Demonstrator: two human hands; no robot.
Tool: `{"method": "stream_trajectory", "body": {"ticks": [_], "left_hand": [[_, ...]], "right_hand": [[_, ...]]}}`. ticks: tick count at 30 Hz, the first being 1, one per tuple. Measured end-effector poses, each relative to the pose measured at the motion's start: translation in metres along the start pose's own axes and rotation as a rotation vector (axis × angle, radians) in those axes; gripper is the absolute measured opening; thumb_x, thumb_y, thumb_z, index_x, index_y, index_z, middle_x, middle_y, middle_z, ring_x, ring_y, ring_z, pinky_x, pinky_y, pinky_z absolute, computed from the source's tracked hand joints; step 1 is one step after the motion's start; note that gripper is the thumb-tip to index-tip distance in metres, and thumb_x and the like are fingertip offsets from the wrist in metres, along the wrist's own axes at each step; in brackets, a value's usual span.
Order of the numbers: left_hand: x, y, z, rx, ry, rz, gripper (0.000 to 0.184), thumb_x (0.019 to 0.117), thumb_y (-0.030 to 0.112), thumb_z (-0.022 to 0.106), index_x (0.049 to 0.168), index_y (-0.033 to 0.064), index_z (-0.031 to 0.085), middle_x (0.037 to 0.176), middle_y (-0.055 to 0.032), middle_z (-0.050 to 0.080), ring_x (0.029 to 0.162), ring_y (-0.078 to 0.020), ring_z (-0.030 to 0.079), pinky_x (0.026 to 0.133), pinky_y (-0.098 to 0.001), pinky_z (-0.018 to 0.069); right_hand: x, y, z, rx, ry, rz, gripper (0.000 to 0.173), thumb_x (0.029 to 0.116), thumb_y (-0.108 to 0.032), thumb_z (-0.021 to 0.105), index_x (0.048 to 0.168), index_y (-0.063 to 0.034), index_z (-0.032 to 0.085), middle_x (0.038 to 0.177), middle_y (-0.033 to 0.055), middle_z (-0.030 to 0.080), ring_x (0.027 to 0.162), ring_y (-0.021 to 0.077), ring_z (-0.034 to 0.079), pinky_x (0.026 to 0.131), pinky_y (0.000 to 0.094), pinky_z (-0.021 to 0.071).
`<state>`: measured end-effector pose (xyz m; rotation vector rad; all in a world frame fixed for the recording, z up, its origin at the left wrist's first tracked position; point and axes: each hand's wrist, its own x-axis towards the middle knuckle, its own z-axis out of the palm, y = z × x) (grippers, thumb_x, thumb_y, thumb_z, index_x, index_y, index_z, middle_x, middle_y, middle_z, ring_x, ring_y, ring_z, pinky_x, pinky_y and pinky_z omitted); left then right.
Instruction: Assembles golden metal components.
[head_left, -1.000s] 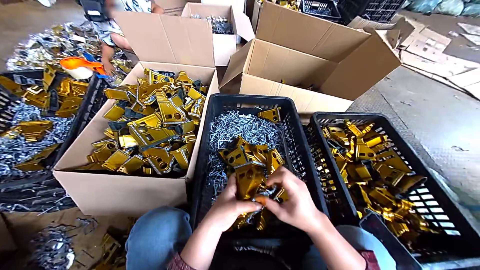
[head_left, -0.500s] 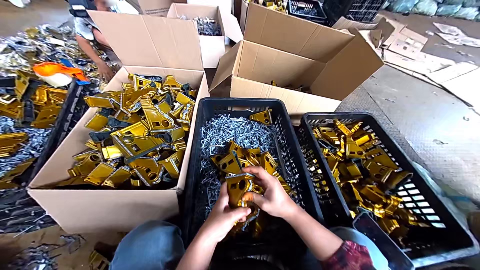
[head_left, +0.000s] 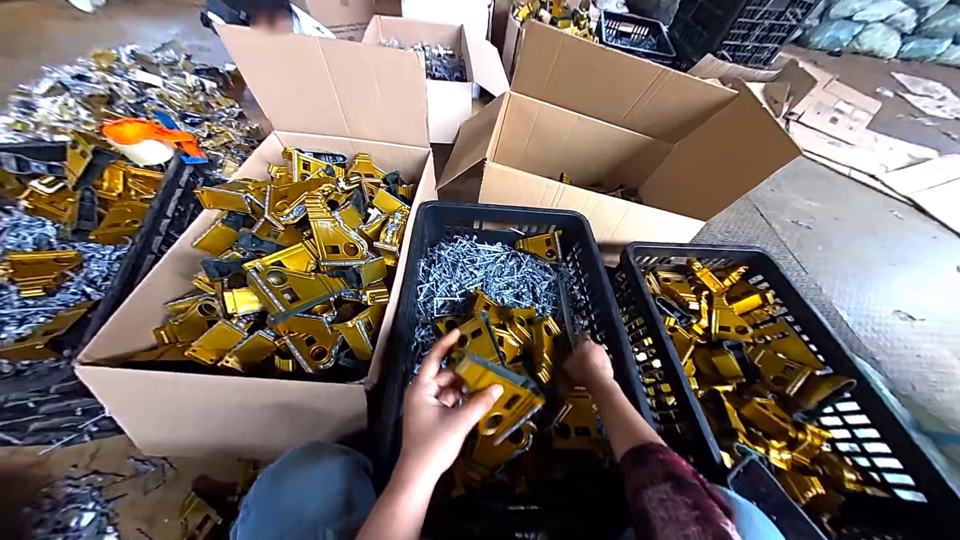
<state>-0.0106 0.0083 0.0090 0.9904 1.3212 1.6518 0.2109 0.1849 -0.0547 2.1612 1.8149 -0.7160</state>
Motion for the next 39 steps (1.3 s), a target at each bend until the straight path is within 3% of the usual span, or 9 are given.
{"method": "stream_trajectory", "body": {"ticks": [5,9,14,19,23,26,30,35,39], "left_hand": [[0.003,0.008,0.004,-0.399,0.212,-0.387,0.039,0.1098,0.029,0.044,0.142,0.0064,0.049,0.115,-0.0115,0.068,0.095,-0.0219,0.071,0.074,-0.0402,0.0627],[0.002,0.002,0.010,-0.538,0.147,-0.464,0.052,0.1114,0.044,0.029,0.158,0.0196,0.026,0.135,-0.0168,0.061,0.116,-0.0378,0.065,0.086,-0.0636,0.0578],[-0.010,-0.003,0.011,-0.304,-0.023,-0.274,0.069,0.1055,0.025,0.052,0.159,0.0075,0.012,0.136,-0.0162,0.061,0.119,-0.0244,0.065,0.098,-0.0405,0.0568],[-0.024,-0.002,0.008,-0.067,-0.212,-0.106,0.137,0.0561,0.010,0.097,0.155,-0.0002,0.003,0.135,-0.0154,0.060,0.121,-0.0193,0.065,0.100,-0.0339,0.0581],[-0.024,-0.006,0.010,-0.027,-0.188,-0.183,0.121,0.0601,0.005,0.093,0.154,0.0009,0.016,0.130,-0.0136,0.061,0.114,-0.0178,0.067,0.096,-0.0336,0.0596],[-0.015,-0.013,0.014,-0.068,-0.025,-0.240,0.105,0.0666,0.002,0.086,0.150,0.0019,0.023,0.117,-0.0151,0.065,0.097,-0.0206,0.071,0.081,-0.0351,0.0626],[-0.002,-0.008,0.009,-0.196,0.065,-0.273,0.098,0.0689,-0.002,0.083,0.148,0.0020,0.026,0.118,-0.0200,0.065,0.099,-0.0278,0.072,0.080,-0.0407,0.0648],[-0.003,-0.011,0.011,-0.187,0.042,-0.287,0.091,0.0706,-0.005,0.081,0.145,0.0013,0.029,0.116,-0.0220,0.067,0.098,-0.0301,0.073,0.077,-0.0403,0.0642],[-0.005,-0.008,0.014,-0.196,0.024,-0.283,0.091,0.0696,-0.006,0.080,0.144,0.0000,0.029,0.115,-0.0217,0.067,0.098,-0.0299,0.073,0.079,-0.0405,0.0646]], "right_hand": [[-0.028,0.006,-0.029,0.259,0.105,-0.140,0.044,0.0973,-0.009,0.058,0.138,0.0079,0.053,0.132,0.0308,0.059,0.126,0.0422,0.059,0.106,0.0581,0.0459],[-0.082,-0.007,-0.030,0.836,-0.007,-0.573,0.032,0.1015,-0.030,0.058,0.120,-0.0040,0.059,0.076,0.0023,0.055,0.058,0.0107,0.050,0.053,0.0295,0.0461],[-0.145,-0.016,-0.001,0.978,-0.143,-0.838,0.039,0.0850,-0.039,0.080,0.107,-0.0091,0.070,0.064,-0.0134,0.052,0.050,-0.0035,0.044,0.048,0.0166,0.0390],[-0.154,-0.007,0.017,1.155,-0.044,-0.841,0.011,0.0942,-0.020,0.070,0.093,-0.0091,0.070,0.060,-0.0105,0.054,0.047,-0.0018,0.044,0.045,0.0173,0.0377],[-0.158,-0.005,0.020,0.984,0.162,-0.864,0.020,0.0969,-0.028,0.069,0.098,-0.0073,0.070,0.064,-0.0107,0.054,0.052,-0.0038,0.046,0.049,0.0155,0.0401],[-0.166,-0.006,0.014,0.663,0.367,-0.779,0.038,0.1041,-0.033,0.053,0.125,-0.0030,0.065,0.074,-0.0004,0.061,0.059,0.0063,0.055,0.056,0.0259,0.0497],[-0.181,0.011,0.022,0.562,0.986,-1.025,0.037,0.1104,-0.033,0.035,0.117,-0.0014,0.052,0.072,0.0038,0.053,0.057,0.0097,0.054,0.055,0.0261,0.0513],[-0.191,0.015,0.037,0.207,0.492,-0.630,0.036,0.1038,-0.022,0.052,0.131,-0.0006,0.061,0.083,0.0157,0.072,0.066,0.0347,0.072,0.058,0.0523,0.0582],[-0.188,0.018,0.035,0.500,0.874,-0.947,0.044,0.1117,-0.035,0.030,0.122,0.0012,0.052,0.076,0.0045,0.057,0.058,0.0083,0.056,0.053,0.0230,0.0519]]}}
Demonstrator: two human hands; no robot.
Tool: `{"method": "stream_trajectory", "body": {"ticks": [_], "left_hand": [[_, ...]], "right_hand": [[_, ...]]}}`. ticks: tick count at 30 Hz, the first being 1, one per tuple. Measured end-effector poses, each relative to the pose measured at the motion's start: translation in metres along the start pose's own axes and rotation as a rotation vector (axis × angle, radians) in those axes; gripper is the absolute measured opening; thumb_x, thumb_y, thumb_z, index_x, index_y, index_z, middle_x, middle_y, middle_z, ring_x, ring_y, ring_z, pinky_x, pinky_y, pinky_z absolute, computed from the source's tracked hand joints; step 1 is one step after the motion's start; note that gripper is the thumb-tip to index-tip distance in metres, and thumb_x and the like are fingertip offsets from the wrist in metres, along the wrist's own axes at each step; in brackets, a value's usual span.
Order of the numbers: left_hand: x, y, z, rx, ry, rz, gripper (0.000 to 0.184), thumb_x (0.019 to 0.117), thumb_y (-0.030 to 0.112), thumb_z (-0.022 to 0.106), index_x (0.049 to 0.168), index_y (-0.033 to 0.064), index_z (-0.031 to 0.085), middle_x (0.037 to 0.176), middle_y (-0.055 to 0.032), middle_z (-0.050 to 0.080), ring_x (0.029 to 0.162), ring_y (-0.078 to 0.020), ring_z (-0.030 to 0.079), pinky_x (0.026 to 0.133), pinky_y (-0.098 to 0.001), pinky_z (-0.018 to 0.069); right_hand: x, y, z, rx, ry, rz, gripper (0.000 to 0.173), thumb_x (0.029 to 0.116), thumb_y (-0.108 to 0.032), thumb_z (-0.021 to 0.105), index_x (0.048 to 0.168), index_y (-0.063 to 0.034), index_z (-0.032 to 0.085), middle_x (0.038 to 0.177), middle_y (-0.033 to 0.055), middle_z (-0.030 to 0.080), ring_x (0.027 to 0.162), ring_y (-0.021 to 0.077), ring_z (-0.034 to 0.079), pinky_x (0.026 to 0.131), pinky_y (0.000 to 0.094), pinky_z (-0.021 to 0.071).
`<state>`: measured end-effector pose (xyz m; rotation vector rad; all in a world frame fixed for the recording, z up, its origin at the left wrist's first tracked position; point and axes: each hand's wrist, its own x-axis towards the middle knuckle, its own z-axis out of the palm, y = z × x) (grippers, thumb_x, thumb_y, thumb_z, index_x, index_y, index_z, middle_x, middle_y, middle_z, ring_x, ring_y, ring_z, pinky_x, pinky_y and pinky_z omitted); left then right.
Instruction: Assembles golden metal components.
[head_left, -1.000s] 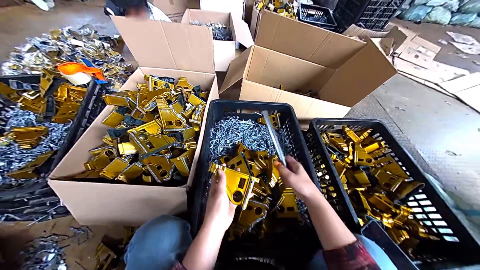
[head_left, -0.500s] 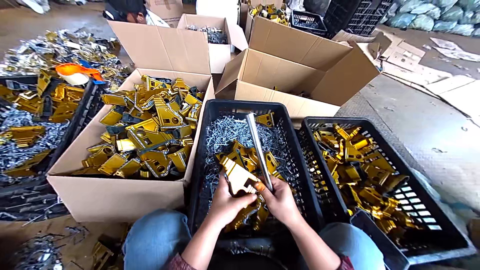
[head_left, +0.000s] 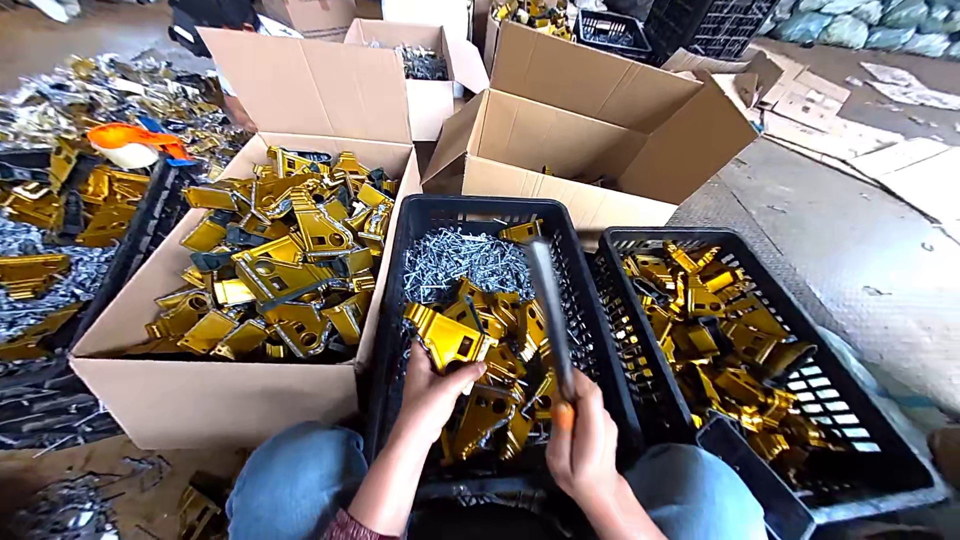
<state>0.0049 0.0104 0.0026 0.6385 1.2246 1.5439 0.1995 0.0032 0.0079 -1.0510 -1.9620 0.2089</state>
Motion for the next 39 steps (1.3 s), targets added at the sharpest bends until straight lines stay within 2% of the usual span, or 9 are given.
{"method": "stream_trajectory", "body": {"ticks": [4,9,15,18,23,26,29,35,39], "left_hand": [[-0.001,0.000,-0.004,0.030,-0.007,0.002,0.089,0.0694,-0.005,0.080,0.143,0.0001,0.031,0.110,-0.0194,0.067,0.091,-0.0266,0.072,0.074,-0.0375,0.0630],[-0.004,0.000,-0.002,0.031,-0.016,0.004,0.091,0.0691,-0.004,0.081,0.144,-0.0011,0.030,0.113,-0.0193,0.067,0.096,-0.0265,0.072,0.077,-0.0377,0.0638],[-0.006,-0.002,-0.005,0.099,-0.050,0.051,0.093,0.0684,-0.005,0.081,0.145,-0.0013,0.028,0.118,-0.0190,0.067,0.105,-0.0258,0.071,0.087,-0.0381,0.0627],[-0.017,-0.012,0.000,0.613,-0.031,0.477,0.076,0.0719,0.012,0.083,0.135,-0.0087,0.046,0.116,-0.0095,0.070,0.106,-0.0088,0.069,0.093,-0.0259,0.0590],[-0.019,-0.024,0.007,1.020,-0.245,1.224,0.037,0.0970,0.005,0.059,0.131,0.0199,0.059,0.132,-0.0059,0.068,0.134,-0.0244,0.057,0.116,-0.0511,0.0394],[-0.021,-0.021,0.004,1.031,-0.187,0.947,0.085,0.0639,0.002,0.077,0.143,0.0059,0.047,0.150,-0.0213,0.050,0.145,-0.0464,0.037,0.115,-0.0725,0.0256],[-0.019,-0.012,-0.014,0.577,-0.479,0.342,0.127,0.0666,0.018,0.085,0.162,-0.0005,0.004,0.167,-0.0169,0.020,0.153,-0.0240,0.026,0.122,-0.0422,0.0324],[-0.048,-0.018,0.013,-0.239,-0.404,-0.292,0.028,0.0984,0.013,0.056,0.124,0.0005,0.054,0.100,-0.0138,0.073,0.089,-0.0247,0.074,0.081,-0.0430,0.0628],[-0.031,-0.015,0.017,-0.113,-0.098,-0.220,0.030,0.1056,0.008,0.048,0.132,-0.0053,0.052,0.120,-0.0195,0.069,0.101,-0.0295,0.072,0.082,-0.0438,0.0627]], "right_hand": [[-0.007,0.004,0.014,-0.137,-0.267,0.106,0.037,0.1003,-0.020,0.052,0.128,-0.0002,0.065,0.085,0.0129,0.073,0.059,0.0274,0.070,0.051,0.0454,0.0574],[-0.003,0.002,0.007,-0.048,0.014,-0.062,0.042,0.1112,-0.034,0.031,0.123,-0.0004,0.054,0.081,0.0068,0.061,0.061,0.0107,0.058,0.055,0.0243,0.0531],[-0.004,0.011,0.019,0.139,-0.339,0.343,0.026,0.1000,-0.020,0.055,0.116,-0.0024,0.066,0.077,0.0056,0.066,0.061,0.0164,0.063,0.057,0.0347,0.0558],[0.013,0.003,0.006,0.803,-0.361,0.767,0.031,0.1058,-0.028,0.044,0.111,-0.0049,0.063,0.061,-0.0066,0.049,0.045,0.0021,0.042,0.042,0.0197,0.0384],[0.022,0.000,-0.004,1.114,-0.350,1.089,0.020,0.1028,-0.026,0.055,0.097,-0.0077,0.062,0.066,0.0006,0.062,0.043,0.0028,0.048,0.040,0.0177,0.0424],[0.022,0.006,-0.008,1.098,-0.263,1.063,0.014,0.0984,-0.012,0.060,0.107,-0.0003,0.062,0.081,0.0088,0.071,0.047,0.0055,0.055,0.041,0.0186,0.0441],[0.025,0.005,-0.014,1.226,-0.228,1.004,0.012,0.1041,-0.009,0.049,0.107,-0.0015,0.059,0.088,0.0091,0.075,0.047,0.0017,0.055,0.042,0.0149,0.0437],[0.024,0.004,0.006,1.183,-0.373,0.850,0.023,0.1039,-0.013,0.054,0.124,-0.0016,0.058,0.075,0.0022,0.066,0.047,0.0026,0.050,0.045,0.0187,0.0459],[0.035,0.044,0.010,0.300,-0.403,0.703,0.045,0.1049,-0.024,0.051,0.146,-0.0055,0.054,0.108,0.0124,0.072,0.091,0.0192,0.069,0.084,0.0397,0.0572]]}}
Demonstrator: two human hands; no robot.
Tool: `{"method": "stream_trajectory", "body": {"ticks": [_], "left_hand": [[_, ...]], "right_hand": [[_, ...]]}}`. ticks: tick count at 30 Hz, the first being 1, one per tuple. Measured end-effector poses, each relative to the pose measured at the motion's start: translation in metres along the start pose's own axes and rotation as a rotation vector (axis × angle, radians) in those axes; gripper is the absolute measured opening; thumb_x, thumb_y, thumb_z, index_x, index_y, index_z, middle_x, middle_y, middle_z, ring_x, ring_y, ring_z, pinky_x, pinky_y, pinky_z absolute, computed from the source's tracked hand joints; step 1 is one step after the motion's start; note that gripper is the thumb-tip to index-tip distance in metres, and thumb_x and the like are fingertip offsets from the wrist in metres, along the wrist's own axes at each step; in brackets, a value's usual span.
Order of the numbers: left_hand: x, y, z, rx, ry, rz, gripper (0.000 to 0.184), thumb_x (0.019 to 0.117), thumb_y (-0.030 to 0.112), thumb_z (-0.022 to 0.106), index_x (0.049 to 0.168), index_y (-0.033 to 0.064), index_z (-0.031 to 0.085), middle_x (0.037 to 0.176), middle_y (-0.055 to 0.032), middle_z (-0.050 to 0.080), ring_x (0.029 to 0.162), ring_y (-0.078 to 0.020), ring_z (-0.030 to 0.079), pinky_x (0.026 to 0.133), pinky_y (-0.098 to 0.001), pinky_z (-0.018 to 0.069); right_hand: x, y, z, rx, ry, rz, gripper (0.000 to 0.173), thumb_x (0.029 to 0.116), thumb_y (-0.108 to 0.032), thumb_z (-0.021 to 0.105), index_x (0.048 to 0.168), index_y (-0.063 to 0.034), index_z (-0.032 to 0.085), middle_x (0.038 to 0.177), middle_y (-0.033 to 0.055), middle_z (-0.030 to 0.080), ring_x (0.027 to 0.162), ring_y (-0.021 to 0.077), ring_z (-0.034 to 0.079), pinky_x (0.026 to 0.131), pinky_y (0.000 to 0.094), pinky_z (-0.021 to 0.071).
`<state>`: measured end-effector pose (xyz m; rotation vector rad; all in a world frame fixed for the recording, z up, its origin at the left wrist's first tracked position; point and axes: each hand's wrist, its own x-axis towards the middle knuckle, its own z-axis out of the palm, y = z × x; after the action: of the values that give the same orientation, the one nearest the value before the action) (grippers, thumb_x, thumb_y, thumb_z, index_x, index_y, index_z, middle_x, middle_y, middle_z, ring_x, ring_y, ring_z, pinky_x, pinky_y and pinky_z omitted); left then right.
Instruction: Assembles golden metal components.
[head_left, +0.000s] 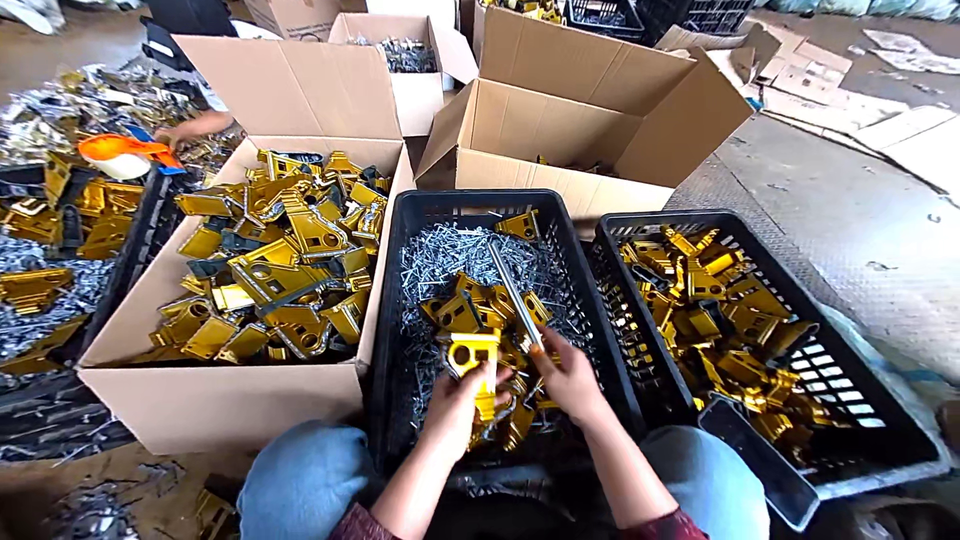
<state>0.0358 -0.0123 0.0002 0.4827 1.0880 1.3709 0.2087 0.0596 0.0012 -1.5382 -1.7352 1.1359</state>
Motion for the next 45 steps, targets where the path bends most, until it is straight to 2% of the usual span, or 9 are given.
{"method": "stream_trajectory", "body": {"ticks": [5,9,13,18,22,31,34,37,45], "left_hand": [[0.023,0.019,-0.026,0.255,0.354,0.222,0.027,0.0944,0.003,0.065,0.119,-0.0054,0.060,0.107,-0.0128,0.066,0.093,-0.0150,0.066,0.080,-0.0313,0.0566],[0.025,0.018,-0.035,0.430,0.267,0.157,0.055,0.0927,0.008,0.068,0.143,-0.0019,0.047,0.122,-0.0162,0.063,0.108,-0.0159,0.062,0.092,-0.0336,0.0520],[0.026,-0.002,-0.039,0.771,0.062,0.053,0.077,0.0907,0.018,0.069,0.157,0.0043,0.031,0.142,-0.0190,0.054,0.129,-0.0235,0.056,0.108,-0.0408,0.0471],[0.014,-0.023,-0.028,1.133,-0.059,-0.167,0.100,0.0919,0.037,0.073,0.163,0.0050,0.010,0.153,-0.0277,0.038,0.138,-0.0387,0.046,0.113,-0.0505,0.0415],[0.016,-0.027,-0.027,1.163,-0.047,-0.193,0.139,0.0659,0.043,0.094,0.163,0.0076,0.001,0.150,-0.0256,0.044,0.133,-0.0359,0.053,0.109,-0.0502,0.0458],[0.035,0.004,-0.048,0.993,0.020,-0.109,0.086,0.0716,0.024,0.085,0.146,0.0068,0.047,0.121,-0.0153,0.068,0.113,-0.0256,0.066,0.099,-0.0499,0.0535],[0.020,0.031,-0.041,0.592,-0.137,-0.075,0.057,0.0745,0.005,0.078,0.127,0.0002,0.058,0.109,-0.0106,0.070,0.098,-0.0158,0.069,0.086,-0.0350,0.0589],[0.009,0.059,-0.027,0.372,-0.423,-0.072,0.047,0.0784,0.002,0.073,0.123,0.0003,0.059,0.107,-0.0052,0.072,0.099,-0.0120,0.070,0.090,-0.0314,0.0595],[0.064,0.116,-0.034,0.983,-0.207,0.127,0.110,0.0875,0.056,0.073,0.165,0.0223,0.002,0.140,-0.0173,0.059,0.122,-0.0285,0.064,0.102,-0.0495,0.0528]], "right_hand": [[0.044,0.038,-0.016,-0.533,0.163,0.286,0.050,0.1002,-0.010,0.054,0.150,-0.0190,0.054,0.137,0.0233,0.061,0.124,0.0438,0.060,0.098,0.0635,0.0492],[0.031,0.044,0.006,-0.542,0.196,0.111,0.038,0.0964,-0.018,0.063,0.133,-0.0089,0.069,0.137,0.0237,0.061,0.132,0.0487,0.049,0.103,0.0685,0.0391],[0.002,0.009,0.031,-0.619,-0.238,0.217,0.059,0.1047,-0.059,0.040,0.135,-0.0145,0.065,0.118,0.0176,0.072,0.113,0.0389,0.068,0.095,0.0636,0.0510],[-0.003,0.007,0.032,-0.322,-0.284,0.277,0.052,0.1125,-0.039,0.031,0.135,-0.0030,0.062,0.124,0.0226,0.067,0.119,0.0345,0.064,0.105,0.0560,0.0460],[-0.003,0.018,0.024,-0.005,-0.362,0.182,0.041,0.1086,-0.023,0.034,0.136,-0.0064,0.060,0.119,0.0118,0.071,0.099,0.0172,0.069,0.088,0.0384,0.0556],[0.013,0.017,0.010,-0.106,-0.345,-0.052,0.058,0.0933,-0.020,0.072,0.146,-0.0067,0.051,0.125,0.0140,0.068,0.103,0.0242,0.069,0.090,0.0455,0.0573],[0.022,0.003,0.004,0.021,-0.500,-0.137,0.102,0.0766,-0.037,0.087,0.160,-0.0165,0.033,0.154,0.0134,0.048,0.131,0.0265,0.057,0.100,0.0480,0.0552],[0.024,-0.028,-0.002,0.353,-0.612,-0.158,0.097,0.0723,-0.026,0.085,0.157,-0.0188,0.038,0.134,0.0056,0.063,0.110,0.0135,0.067,0.092,0.0346,0.0595],[0.085,-0.041,-0.014,0.653,-0.387,0.005,0.069,0.0801,-0.006,0.075,0.143,-0.0158,0.050,0.118,0.0073,0.067,0.094,0.0162,0.069,0.079,0.0346,0.0614]]}}
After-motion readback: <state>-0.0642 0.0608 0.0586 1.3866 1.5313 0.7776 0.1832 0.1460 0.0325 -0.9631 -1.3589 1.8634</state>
